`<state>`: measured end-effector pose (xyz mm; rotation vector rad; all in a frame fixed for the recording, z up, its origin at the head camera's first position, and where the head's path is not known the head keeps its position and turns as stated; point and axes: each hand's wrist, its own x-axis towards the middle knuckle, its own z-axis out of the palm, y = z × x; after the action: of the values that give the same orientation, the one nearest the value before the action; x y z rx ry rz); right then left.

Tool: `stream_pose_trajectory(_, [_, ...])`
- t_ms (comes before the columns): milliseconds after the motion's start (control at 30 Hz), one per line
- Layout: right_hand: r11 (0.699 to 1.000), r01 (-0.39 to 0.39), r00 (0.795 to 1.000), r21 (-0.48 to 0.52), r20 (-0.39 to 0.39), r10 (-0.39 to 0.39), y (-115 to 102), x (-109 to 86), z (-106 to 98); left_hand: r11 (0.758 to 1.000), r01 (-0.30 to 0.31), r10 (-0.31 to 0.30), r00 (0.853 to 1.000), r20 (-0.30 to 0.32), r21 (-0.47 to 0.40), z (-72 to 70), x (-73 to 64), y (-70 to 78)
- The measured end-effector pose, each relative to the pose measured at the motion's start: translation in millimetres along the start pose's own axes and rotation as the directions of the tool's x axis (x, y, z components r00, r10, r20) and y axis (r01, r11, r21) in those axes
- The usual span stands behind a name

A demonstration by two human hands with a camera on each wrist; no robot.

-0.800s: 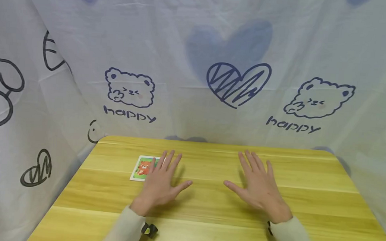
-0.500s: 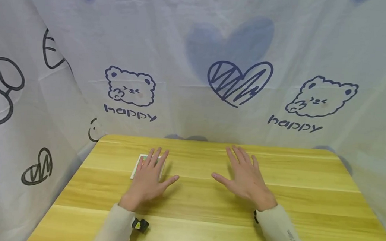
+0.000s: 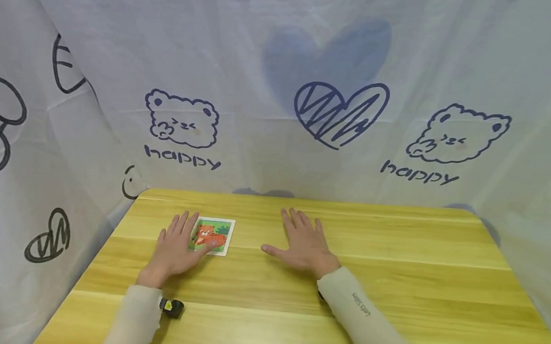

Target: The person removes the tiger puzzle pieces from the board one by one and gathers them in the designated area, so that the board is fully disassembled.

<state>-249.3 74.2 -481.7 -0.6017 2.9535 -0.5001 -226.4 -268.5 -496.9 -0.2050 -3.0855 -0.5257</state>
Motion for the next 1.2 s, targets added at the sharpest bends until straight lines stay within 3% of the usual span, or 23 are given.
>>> stream_pose_trajectory(100, [1.0,-0.007,1.0,-0.005,0.03,0.007,-7.5,5.6,7.3,0.998,0.035,-0.031,0.997,0.065,-0.057,-4.9,5.0,-10.8])
stream_pose_trajectory(200, [1.0,0.005,0.999,-0.009,0.046,-0.005,-14.9,10.3,11.6,0.987,0.028,-0.012,0.995,0.101,-0.156,-7.1,9.8,-19.6])
stream_pose_trajectory(300, [1.0,0.024,0.998,-0.002,0.063,-0.024,-28.3,15.3,14.2,0.97,-0.007,0.032,0.995,0.099,-0.244,-6.3,11.4,-34.6])
stream_pose_trajectory(467, [0.996,0.05,0.993,0.074,0.105,-0.058,-50.9,18.3,14.7,0.952,-0.057,0.087,0.992,0.087,-0.301,-7.9,11.1,-47.0])
stream_pose_trajectory(600, [0.992,0.072,0.988,0.1,0.127,-0.084,-64.0,21.2,17.7,0.945,-0.056,0.094,0.99,0.104,-0.323,-9.7,10.4,-48.0])
stream_pose_trajectory(767, [0.994,0.083,0.986,0.068,0.142,-0.092,-72.7,26.0,24.6,0.955,-0.047,0.091,0.986,0.138,-0.294,-7.9,14.3,-46.9])
stream_pose_trajectory(1200, [0.997,0.079,0.978,-0.007,0.195,-0.076,-94.1,36.4,39.9,0.957,-0.06,0.099,0.987,0.126,-0.282,-0.2,21.7,-49.2])
